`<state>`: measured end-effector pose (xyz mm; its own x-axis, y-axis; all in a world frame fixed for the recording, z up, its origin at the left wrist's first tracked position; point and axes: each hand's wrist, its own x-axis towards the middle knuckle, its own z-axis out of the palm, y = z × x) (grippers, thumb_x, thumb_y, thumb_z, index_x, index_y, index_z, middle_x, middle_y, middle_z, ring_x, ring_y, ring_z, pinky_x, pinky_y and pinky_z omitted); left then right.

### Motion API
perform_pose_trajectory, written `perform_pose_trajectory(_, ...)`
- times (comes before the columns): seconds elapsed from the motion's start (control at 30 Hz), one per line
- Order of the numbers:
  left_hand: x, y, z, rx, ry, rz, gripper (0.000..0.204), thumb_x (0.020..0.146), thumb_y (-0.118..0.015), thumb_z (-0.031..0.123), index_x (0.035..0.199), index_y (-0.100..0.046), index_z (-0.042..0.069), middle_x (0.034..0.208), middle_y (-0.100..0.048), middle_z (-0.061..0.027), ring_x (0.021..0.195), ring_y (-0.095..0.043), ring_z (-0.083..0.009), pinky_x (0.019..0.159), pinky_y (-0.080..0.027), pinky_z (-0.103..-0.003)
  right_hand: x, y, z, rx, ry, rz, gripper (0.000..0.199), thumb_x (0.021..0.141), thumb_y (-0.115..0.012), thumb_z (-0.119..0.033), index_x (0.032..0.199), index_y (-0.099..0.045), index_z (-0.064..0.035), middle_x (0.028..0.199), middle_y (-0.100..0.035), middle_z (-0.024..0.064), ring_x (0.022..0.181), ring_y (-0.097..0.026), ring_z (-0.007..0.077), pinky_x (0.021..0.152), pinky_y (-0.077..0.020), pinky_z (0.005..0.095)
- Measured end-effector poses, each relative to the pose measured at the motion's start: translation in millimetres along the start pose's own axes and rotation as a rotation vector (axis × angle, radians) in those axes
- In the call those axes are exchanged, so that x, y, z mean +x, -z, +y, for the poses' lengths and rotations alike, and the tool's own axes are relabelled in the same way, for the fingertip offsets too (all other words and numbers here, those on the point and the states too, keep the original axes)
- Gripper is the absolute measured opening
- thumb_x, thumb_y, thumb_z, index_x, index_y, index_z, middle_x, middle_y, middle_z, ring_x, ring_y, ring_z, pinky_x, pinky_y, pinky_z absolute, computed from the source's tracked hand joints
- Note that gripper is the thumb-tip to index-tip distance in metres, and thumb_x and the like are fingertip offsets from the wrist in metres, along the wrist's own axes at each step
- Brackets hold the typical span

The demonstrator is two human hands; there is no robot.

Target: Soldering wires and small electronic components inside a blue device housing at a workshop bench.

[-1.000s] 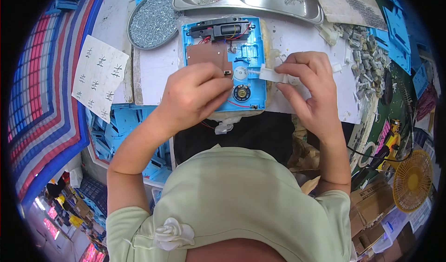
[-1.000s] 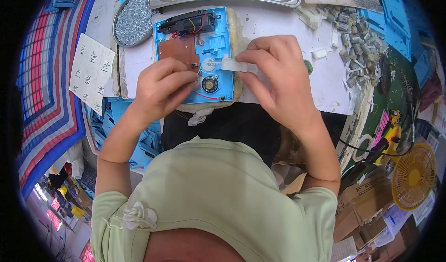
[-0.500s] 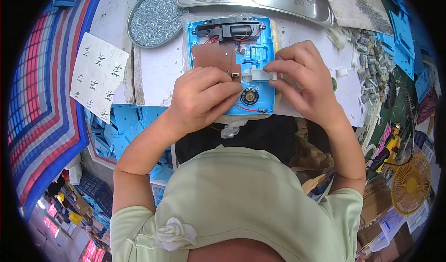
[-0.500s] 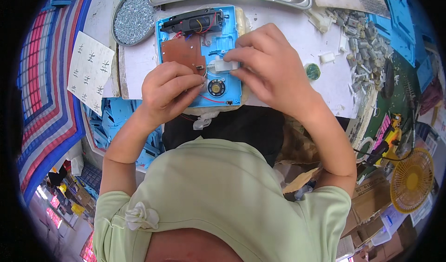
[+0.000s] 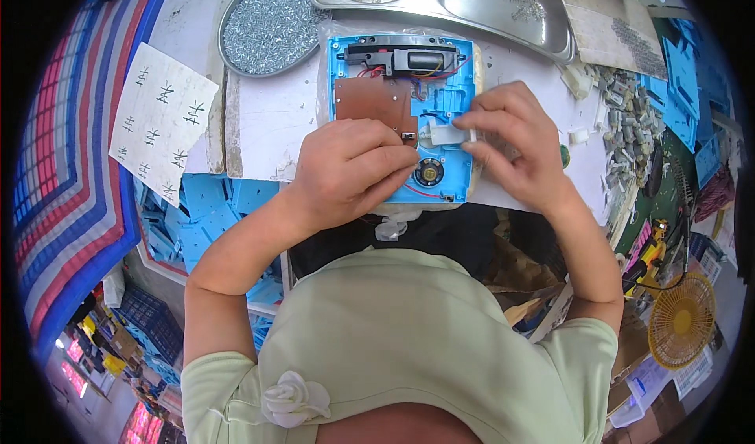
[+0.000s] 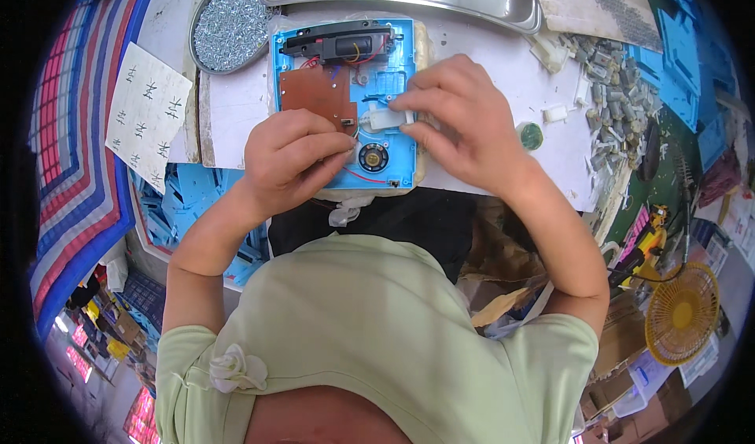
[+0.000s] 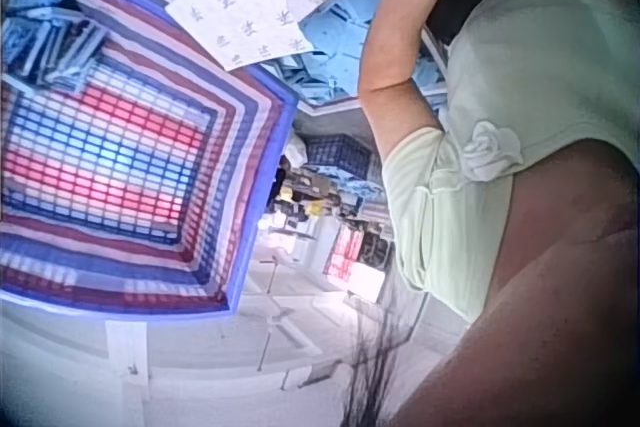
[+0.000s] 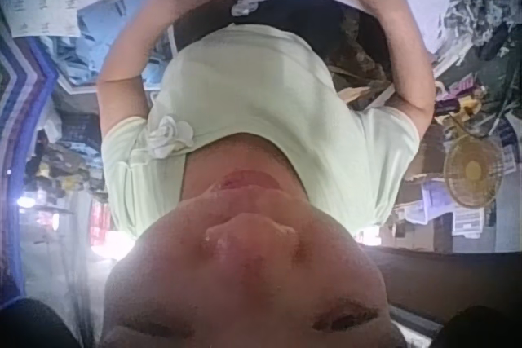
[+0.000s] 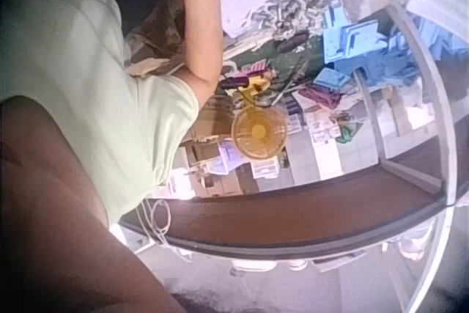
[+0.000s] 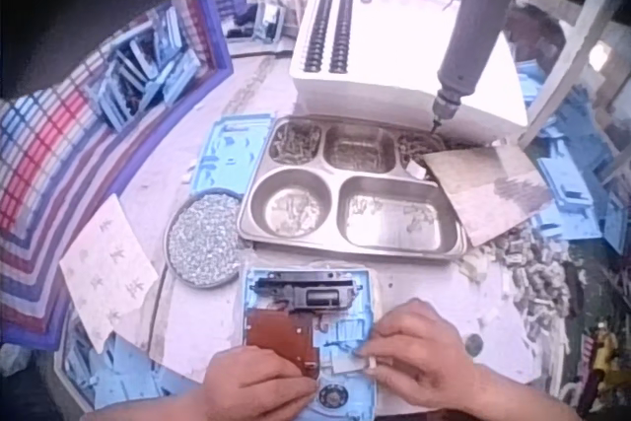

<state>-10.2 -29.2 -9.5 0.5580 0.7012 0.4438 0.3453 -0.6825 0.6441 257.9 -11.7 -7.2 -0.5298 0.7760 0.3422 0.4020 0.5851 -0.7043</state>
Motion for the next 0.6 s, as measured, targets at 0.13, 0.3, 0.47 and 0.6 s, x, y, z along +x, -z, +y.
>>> perform_pose_trajectory(0.13, 0.8, 0.0, 0.8, -0.029, -0.001, -0.011, 0.026, 0.071, -0.082, 0.002, 0.094, -0.072, 0.008, 0.082, -0.066, -0.0063, 0.070, -0.065, -0.0240, 0.058, -0.049, -0.035, -0.6, -0.3, -11.4, -0.102, -0.008, -0.038, 0.028, 0.072, -0.080, -0.009, 0.099, -0.071, -0.0103, 0.102, -0.065, 0.0048, 0.096, -0.060, 0.0279, 0.081, -0.0457, 0.0397)
perform_pose_trajectory(0.3, -0.3, -0.6, -2.9, -0.023, -0.005, -0.024, 0.027, 0.071, -0.081, 0.002, 0.096, -0.072, 0.008, 0.084, -0.066, -0.0064, 0.071, -0.065, -0.0242, 0.058, -0.049, -0.035, 18.9, 7.4, -38.5, -0.343, -0.013, -0.246, 0.030, 0.070, -0.078, -0.009, 0.099, -0.071, -0.0097, 0.105, -0.065, 0.0038, 0.103, -0.058, 0.0275, 0.083, -0.0456, 0.0396)
perform_pose_trajectory(0.47, 7.8, 3.9, 6.4, 0.047, 0.015, -0.114, 0.028, 0.073, -0.079, 0.004, 0.100, -0.072, 0.010, 0.085, -0.062, -0.0056, 0.072, -0.063, -0.0243, 0.058, -0.048, -0.036, -1.4, 23.1, -43.7, -0.240, -0.045, -0.109, 0.036, 0.072, -0.075, -0.006, 0.108, -0.073, -0.0074, 0.110, -0.066, 0.0071, 0.104, -0.056, 0.0311, 0.085, -0.0477, 0.0399)
perform_pose_trajectory(0.6, 17.0, 5.9, 11.4, 0.138, -0.021, -0.261, 0.030, 0.074, -0.077, 0.006, 0.103, -0.072, 0.011, 0.084, -0.057, -0.0056, 0.071, -0.060, -0.0243, 0.058, -0.048, -0.037, -45.5, 33.6, -56.5, -0.253, -0.310, 0.091, 0.030, 0.074, -0.075, -0.004, 0.104, -0.075, -0.0052, 0.105, -0.067, 0.0093, 0.101, -0.057, 0.0310, 0.087, -0.0476, 0.0394)
